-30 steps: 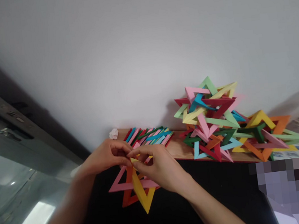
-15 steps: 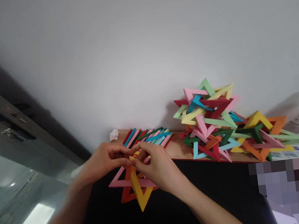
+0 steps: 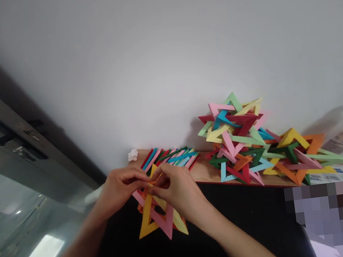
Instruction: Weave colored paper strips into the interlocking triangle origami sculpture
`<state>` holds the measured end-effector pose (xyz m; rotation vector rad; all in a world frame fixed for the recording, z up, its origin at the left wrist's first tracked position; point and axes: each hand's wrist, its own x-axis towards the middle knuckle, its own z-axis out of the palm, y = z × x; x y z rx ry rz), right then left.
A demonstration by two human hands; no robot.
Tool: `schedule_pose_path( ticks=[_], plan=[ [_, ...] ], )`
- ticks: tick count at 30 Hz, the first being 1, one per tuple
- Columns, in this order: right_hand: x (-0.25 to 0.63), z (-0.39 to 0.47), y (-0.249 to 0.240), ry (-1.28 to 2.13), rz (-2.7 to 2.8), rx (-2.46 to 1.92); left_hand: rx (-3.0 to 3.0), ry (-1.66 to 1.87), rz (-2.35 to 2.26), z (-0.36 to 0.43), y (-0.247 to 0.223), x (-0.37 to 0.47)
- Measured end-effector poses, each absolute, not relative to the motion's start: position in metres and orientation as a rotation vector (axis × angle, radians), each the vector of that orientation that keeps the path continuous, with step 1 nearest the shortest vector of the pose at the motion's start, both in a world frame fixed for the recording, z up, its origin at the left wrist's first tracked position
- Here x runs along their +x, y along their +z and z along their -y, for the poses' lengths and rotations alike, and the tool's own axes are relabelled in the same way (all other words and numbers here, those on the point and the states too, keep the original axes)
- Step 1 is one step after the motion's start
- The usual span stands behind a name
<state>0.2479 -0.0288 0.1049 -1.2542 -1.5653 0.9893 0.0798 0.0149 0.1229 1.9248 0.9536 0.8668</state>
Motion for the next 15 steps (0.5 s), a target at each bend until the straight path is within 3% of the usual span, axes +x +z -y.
schedule_pose_path(
  ticks=[15],
  plan=[
    [0.256, 0.026, 0.106, 0.527, 2.012, -1.044, 1.949, 0.801, -0.819, -0.038, 0.12, 0.068]
  ],
)
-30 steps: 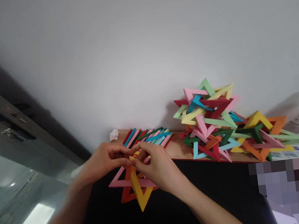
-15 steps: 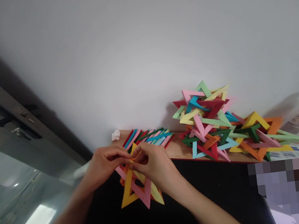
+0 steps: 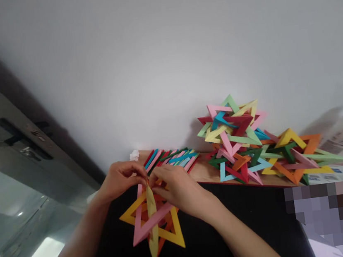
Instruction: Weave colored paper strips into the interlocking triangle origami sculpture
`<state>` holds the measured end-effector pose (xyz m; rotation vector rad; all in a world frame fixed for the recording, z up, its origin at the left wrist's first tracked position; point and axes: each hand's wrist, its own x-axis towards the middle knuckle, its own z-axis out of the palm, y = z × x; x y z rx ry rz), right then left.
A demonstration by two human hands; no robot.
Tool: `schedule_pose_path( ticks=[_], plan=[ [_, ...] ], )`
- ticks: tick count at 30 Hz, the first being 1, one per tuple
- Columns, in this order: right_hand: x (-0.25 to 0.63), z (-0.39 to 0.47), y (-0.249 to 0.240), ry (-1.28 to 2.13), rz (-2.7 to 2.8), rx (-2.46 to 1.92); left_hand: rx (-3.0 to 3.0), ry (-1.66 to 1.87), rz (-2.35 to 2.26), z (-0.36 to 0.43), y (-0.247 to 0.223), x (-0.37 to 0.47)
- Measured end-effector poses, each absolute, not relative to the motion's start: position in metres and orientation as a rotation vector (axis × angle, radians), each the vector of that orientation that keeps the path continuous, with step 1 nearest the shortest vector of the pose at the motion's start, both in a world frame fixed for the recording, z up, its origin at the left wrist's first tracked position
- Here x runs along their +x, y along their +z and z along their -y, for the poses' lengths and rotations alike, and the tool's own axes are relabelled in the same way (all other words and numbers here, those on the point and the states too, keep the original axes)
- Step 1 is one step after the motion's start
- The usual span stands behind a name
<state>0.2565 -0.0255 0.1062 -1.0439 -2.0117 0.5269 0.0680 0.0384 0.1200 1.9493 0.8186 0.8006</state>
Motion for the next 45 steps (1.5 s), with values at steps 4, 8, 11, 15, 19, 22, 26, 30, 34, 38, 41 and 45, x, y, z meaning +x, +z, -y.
schedule_pose_path(
  ticks=[4, 8, 11, 15, 19, 22, 26, 30, 34, 38, 41, 45],
  plan=[
    [0.25, 0.026, 0.103, 0.492, 1.944, -1.098, 2.175, 0.815, -0.995, -0.031, 0.116, 0.064],
    [0.246, 0.025, 0.095, 0.465, 1.918, -1.124, 2.22, 0.637, -1.09, -0.012, 0.122, 0.061],
    [0.243, 0.026, 0.091, 0.473, 1.894, -1.118, 2.217, 0.602, -1.141, 0.002, 0.123, 0.062],
    [0.239, 0.029, 0.092, 0.496, 1.874, -1.099, 2.2, 0.645, -1.216, 0.013, 0.119, 0.064],
    [0.236, 0.032, 0.095, 0.48, 1.881, -1.097, 2.166, 0.673, -1.244, 0.018, 0.115, 0.063],
    [0.235, 0.033, 0.097, 0.471, 1.89, -1.094, 2.161, 0.661, -1.227, 0.02, 0.115, 0.062],
    [0.235, 0.033, 0.097, 0.467, 1.901, -1.085, 2.173, 0.66, -1.243, 0.021, 0.113, 0.061],
    [0.235, 0.034, 0.097, 0.436, 1.922, -1.089, 2.154, 0.65, -1.23, 0.022, 0.113, 0.06],
    [0.235, 0.034, 0.096, 0.42, 1.931, -1.089, 2.136, 0.64, -1.223, 0.023, 0.115, 0.062],
    [0.235, 0.034, 0.094, 0.406, 1.931, -1.089, 2.154, 0.639, -1.232, 0.023, 0.116, 0.064],
    [0.236, 0.034, 0.094, 0.403, 1.949, -1.083, 2.134, 0.65, -1.223, 0.023, 0.115, 0.063],
    [0.236, 0.034, 0.094, 0.396, 1.962, -1.072, 2.083, 0.675, -1.185, 0.024, 0.114, 0.061]
  ],
)
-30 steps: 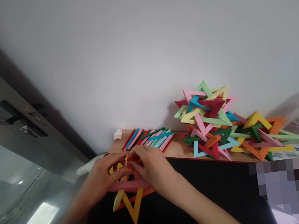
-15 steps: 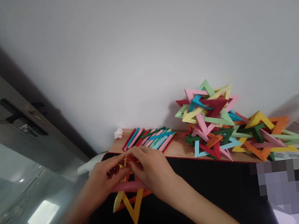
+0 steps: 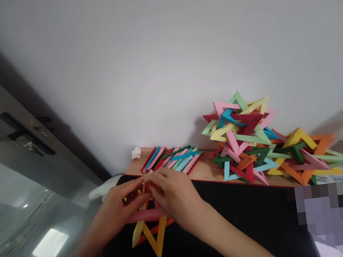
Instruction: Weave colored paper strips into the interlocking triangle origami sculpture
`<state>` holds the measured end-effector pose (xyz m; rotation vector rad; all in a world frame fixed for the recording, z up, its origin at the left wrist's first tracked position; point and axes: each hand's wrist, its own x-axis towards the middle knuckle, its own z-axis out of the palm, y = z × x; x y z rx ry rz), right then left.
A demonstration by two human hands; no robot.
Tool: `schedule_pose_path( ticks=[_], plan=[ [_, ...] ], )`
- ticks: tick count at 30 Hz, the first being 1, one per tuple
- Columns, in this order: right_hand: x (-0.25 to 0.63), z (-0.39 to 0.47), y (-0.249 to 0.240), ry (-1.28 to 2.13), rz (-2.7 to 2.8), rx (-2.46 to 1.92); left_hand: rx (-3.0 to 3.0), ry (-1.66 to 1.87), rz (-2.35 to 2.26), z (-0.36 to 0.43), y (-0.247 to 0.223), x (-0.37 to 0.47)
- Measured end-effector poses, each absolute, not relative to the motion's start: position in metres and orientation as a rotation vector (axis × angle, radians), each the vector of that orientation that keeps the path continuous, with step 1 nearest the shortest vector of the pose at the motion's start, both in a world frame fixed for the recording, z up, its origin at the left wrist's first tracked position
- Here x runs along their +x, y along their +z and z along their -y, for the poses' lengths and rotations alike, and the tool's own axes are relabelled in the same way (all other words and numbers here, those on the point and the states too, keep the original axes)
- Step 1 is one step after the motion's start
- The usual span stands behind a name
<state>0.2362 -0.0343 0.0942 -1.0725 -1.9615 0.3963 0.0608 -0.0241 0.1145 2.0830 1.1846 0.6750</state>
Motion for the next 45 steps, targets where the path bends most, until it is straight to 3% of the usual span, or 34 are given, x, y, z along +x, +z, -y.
schedule_pose_path(
  ticks=[8, 20, 28, 45],
  plan=[
    [0.235, 0.033, 0.094, 0.447, 1.883, -1.093, 1.816, 0.665, -1.133, 0.018, 0.108, 0.06],
    [0.236, 0.038, 0.111, 0.942, 1.68, -1.11, 1.345, 0.664, -1.036, 0.01, 0.1, 0.056],
    [0.234, 0.039, 0.109, 0.83, 1.696, -1.12, 1.26, 0.646, -0.961, 0.013, 0.102, 0.058],
    [0.236, 0.039, 0.111, 1.094, 1.631, -1.106, 1.195, 0.647, -0.903, 0.015, 0.105, 0.061]
  ],
)
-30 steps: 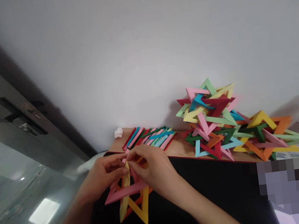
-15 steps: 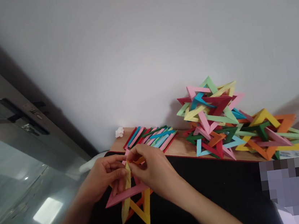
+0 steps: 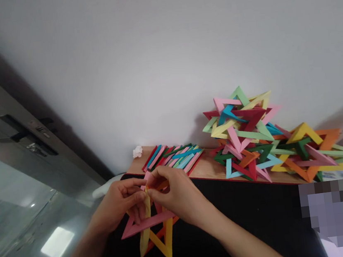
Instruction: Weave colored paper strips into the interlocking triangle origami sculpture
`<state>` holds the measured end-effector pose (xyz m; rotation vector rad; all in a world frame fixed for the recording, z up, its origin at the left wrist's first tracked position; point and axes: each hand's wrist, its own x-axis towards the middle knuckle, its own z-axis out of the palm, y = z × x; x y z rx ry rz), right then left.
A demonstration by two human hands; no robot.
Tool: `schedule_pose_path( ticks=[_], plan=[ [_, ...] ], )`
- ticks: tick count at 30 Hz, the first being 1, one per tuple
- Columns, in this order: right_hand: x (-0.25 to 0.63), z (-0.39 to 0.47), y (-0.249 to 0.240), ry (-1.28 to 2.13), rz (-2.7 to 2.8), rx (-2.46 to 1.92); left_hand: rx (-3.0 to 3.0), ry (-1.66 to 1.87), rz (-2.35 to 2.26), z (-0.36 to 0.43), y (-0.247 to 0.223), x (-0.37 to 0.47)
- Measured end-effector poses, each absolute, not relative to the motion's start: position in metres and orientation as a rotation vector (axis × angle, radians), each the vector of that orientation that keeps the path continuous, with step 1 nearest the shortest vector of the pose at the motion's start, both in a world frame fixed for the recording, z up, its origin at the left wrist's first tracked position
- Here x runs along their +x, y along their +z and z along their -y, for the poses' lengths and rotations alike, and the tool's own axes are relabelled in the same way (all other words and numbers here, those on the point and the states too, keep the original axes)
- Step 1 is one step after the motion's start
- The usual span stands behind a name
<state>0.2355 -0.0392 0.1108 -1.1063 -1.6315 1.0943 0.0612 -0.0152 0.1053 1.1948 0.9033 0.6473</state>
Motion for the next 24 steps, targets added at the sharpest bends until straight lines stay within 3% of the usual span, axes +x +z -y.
schedule_pose_path(
  ticks=[24],
  plan=[
    [0.241, 0.0391, 0.1137, 1.176, 1.639, -1.079, 1.192, 0.635, -0.857, 0.0148, 0.1021, 0.0581]
  ],
)
